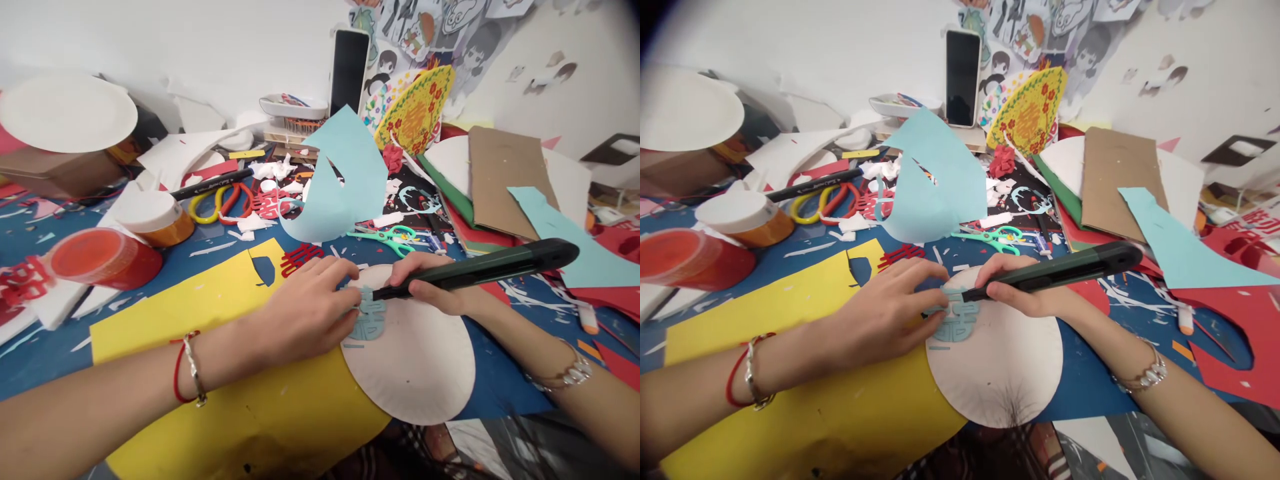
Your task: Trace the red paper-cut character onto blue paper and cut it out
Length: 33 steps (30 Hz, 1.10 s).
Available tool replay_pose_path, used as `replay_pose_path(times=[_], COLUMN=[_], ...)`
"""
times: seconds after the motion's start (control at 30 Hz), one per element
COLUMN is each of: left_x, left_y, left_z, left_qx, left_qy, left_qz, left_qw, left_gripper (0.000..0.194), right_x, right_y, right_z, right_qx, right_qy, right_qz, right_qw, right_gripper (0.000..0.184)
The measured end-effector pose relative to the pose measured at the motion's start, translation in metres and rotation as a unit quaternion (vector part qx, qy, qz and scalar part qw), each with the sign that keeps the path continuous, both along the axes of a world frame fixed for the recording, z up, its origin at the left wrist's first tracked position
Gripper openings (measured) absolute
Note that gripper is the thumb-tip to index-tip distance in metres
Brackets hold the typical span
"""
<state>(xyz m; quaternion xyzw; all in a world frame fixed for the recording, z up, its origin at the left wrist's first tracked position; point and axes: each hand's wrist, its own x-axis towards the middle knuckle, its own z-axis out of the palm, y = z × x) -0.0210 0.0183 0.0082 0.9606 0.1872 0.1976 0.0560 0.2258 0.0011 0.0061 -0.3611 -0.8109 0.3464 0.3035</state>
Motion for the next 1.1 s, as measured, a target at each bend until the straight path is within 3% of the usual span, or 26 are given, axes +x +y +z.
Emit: replay_pose_path(times=[0.13,0.27,0.53,0.8,1.1], left_x=[-0.001,-0.001,-0.001,-0.001,-0.002], left_y=[0.006,0.011,0.012,0.011,0.01], left_z=[0.001,0.006,0.007,0.005,0.004], left_qx=[0.004,0.005,0.024,0.006,-0.015], left_qy=[0.019,0.061,0.103,0.104,0.1], left_qz=[-0.098,-0.133,-0.137,-0.147,-0.14], left_qw=[0.995,0.989,0.985,0.984,0.985], left_gripper=[0.023,0.023,0.026,0.03,0.029], right_x=[0.0,-0.001,0.003,0.006,0.002], right_y=[0.004,0.009,0.012,0.018,0.017], right_z=[-0.007,-0.012,-0.01,-0.016,-0.01], right_qx=[0.033,0.033,0.035,-0.004,-0.011], right_qy=[0.022,0.041,0.034,0.073,0.064], right_qz=[0.051,0.077,0.061,0.118,0.121], right_qw=[0.998,0.996,0.997,0.99,0.991], right_gripper=[0.019,0.013,0.009,0.019,0.017])
